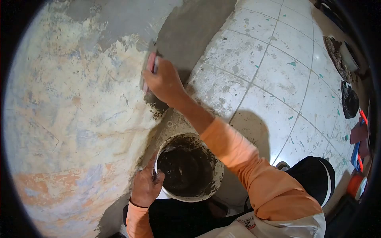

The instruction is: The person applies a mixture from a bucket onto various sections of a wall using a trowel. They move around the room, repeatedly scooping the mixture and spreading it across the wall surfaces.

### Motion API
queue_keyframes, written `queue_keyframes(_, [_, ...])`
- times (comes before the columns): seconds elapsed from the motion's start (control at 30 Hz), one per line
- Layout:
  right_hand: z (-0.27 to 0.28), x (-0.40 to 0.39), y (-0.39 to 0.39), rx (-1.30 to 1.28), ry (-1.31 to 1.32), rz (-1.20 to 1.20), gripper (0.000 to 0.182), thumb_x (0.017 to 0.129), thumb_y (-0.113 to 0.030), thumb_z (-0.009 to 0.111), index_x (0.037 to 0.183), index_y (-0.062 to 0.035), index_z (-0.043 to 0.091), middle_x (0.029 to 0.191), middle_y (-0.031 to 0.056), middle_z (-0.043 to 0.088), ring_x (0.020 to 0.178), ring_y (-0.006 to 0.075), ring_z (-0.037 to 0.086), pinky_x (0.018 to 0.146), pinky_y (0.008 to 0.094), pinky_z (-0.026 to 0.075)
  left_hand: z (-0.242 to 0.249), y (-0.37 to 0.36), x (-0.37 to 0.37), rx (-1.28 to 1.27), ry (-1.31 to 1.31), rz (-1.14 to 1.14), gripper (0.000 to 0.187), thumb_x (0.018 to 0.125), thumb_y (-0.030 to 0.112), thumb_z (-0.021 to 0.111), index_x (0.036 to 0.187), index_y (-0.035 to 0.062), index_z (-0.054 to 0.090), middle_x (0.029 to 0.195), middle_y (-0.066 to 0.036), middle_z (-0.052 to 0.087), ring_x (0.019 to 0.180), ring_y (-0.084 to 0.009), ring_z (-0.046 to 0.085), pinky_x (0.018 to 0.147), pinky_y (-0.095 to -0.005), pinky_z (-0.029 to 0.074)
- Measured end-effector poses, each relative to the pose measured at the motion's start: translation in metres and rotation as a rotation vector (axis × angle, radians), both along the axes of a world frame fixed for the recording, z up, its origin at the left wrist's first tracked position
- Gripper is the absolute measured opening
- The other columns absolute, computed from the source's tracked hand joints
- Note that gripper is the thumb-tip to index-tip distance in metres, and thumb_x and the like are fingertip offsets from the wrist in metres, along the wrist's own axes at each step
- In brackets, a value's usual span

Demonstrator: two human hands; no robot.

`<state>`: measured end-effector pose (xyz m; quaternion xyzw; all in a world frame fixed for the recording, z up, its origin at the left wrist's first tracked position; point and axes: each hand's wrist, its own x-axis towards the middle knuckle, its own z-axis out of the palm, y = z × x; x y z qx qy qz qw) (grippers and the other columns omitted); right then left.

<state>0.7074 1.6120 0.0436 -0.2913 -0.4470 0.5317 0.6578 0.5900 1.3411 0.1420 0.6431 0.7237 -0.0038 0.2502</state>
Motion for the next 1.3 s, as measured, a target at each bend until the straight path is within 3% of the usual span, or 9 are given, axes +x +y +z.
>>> queue_keyframes(0.17, [-0.043, 0.046, -0.023, -0.330, 0.271, 0.268, 0.023, 0.106, -0.015, 0.054, 0.089, -0.0013, 0.061, 0.067, 0.0105, 0.067, 0.060, 0.0194, 0.068, 0.060, 0.0370, 0.055, 0.000, 0.005, 0.010, 0.043, 0.025, -0.042, 0.063, 0.085, 0.003, 0.066, 0.148, -0.0011, 0.056, 0.068, -0.022, 0.059, 0.058, -0.0364, 0.065, 0.059, -0.0406, 0.051])
queue_keyframes(0.43, [-0.065, 0.113, 0.086, -0.314, -0.355, -0.277, 0.027, 0.097, -0.021, 0.064, 0.100, 0.0059, 0.066, 0.078, 0.0209, 0.072, 0.069, 0.0341, 0.074, 0.069, 0.0424, 0.058, 0.000, 0.010, 0.008, -0.022, 0.069, -0.032, 0.068, 0.089, 0.012, 0.065, 0.156, 0.0068, 0.049, 0.069, -0.026, 0.062, 0.070, -0.0487, 0.067, 0.071, -0.0554, 0.055])
queue_keyframes(0.57, [-0.054, 0.062, 0.163, 0.160, -0.757, -0.613, 0.028, 0.092, -0.022, 0.066, 0.109, 0.0001, 0.071, 0.095, 0.0271, 0.074, 0.091, 0.0422, 0.073, 0.076, 0.0505, 0.058, -0.005, 0.009, 0.004, 0.062, 0.063, -0.104, 0.069, 0.088, 0.011, 0.066, 0.155, 0.0064, 0.051, 0.068, -0.027, 0.062, 0.067, -0.0482, 0.066, 0.068, -0.0545, 0.054])
queue_keyframes(0.63, [0.005, 0.040, 0.126, 0.056, -0.508, -0.315, 0.022, 0.093, -0.022, 0.068, 0.104, -0.0044, 0.072, 0.092, 0.0241, 0.074, 0.090, 0.0410, 0.073, 0.077, 0.0519, 0.057, -0.005, 0.012, 0.005, 0.018, 0.058, -0.049, 0.059, 0.085, 0.007, 0.070, 0.142, -0.0003, 0.060, 0.072, -0.026, 0.063, 0.065, -0.0418, 0.067, 0.063, -0.0431, 0.052])
queue_keyframes(0.7, [0.022, 0.007, 0.084, 0.399, -0.547, -0.886, 0.015, 0.094, -0.022, 0.067, 0.097, -0.0083, 0.070, 0.089, 0.0210, 0.074, 0.089, 0.0396, 0.074, 0.074, 0.0515, 0.057, -0.005, 0.016, 0.010, 0.036, 0.057, -0.067, 0.054, 0.085, 0.006, 0.070, 0.138, -0.0012, 0.063, 0.072, -0.026, 0.063, 0.066, -0.0421, 0.068, 0.063, -0.0434, 0.053])
queue_keyframes(0.83, [0.030, 0.075, 0.044, 0.253, -0.673, -0.720, 0.023, 0.094, -0.022, 0.065, 0.109, -0.0063, 0.071, 0.083, 0.0225, 0.073, 0.084, 0.0458, 0.072, 0.076, 0.0557, 0.057, -0.008, 0.016, 0.008, 0.055, 0.077, -0.117, 0.042, 0.085, 0.006, 0.069, 0.126, -0.0035, 0.067, 0.071, -0.026, 0.064, 0.065, -0.0430, 0.068, 0.063, -0.0440, 0.053])
queue_keyframes(1.1, [-0.004, 0.135, 0.170, -0.009, -0.893, -0.695, 0.037, 0.100, -0.018, 0.052, 0.130, -0.0008, 0.065, 0.092, 0.0282, 0.075, 0.089, 0.0512, 0.072, 0.084, 0.0596, 0.056, -0.002, 0.020, 0.018, 0.041, 0.105, -0.091, 0.048, 0.085, 0.006, 0.068, 0.133, -0.0032, 0.065, 0.070, -0.025, 0.064, 0.063, -0.0424, 0.068, 0.061, -0.0442, 0.053])
queue_keyframes(1.23, [-0.011, 0.038, 0.145, 0.019, -1.170, -0.488, 0.047, 0.100, -0.019, 0.054, 0.143, 0.0001, 0.051, 0.133, 0.0292, 0.065, 0.115, 0.0443, 0.069, 0.089, 0.0557, 0.060, -0.007, 0.022, 0.017, 0.030, 0.046, -0.054, 0.057, 0.085, 0.006, 0.068, 0.142, 0.0004, 0.062, 0.068, -0.023, 0.063, 0.061, -0.0406, 0.067, 0.060, -0.0433, 0.052])
queue_keyframes(1.3, [-0.023, 0.001, 0.085, 0.230, -0.987, -0.599, 0.047, 0.100, -0.018, 0.056, 0.143, 0.0000, 0.049, 0.147, 0.0248, 0.056, 0.123, 0.0409, 0.066, 0.089, 0.0515, 0.062, -0.016, 0.024, 0.011, 0.055, 0.026, -0.096, 0.062, 0.087, 0.008, 0.068, 0.148, 0.0037, 0.057, 0.072, -0.024, 0.065, 0.066, -0.0434, 0.067, 0.064, -0.0475, 0.053])
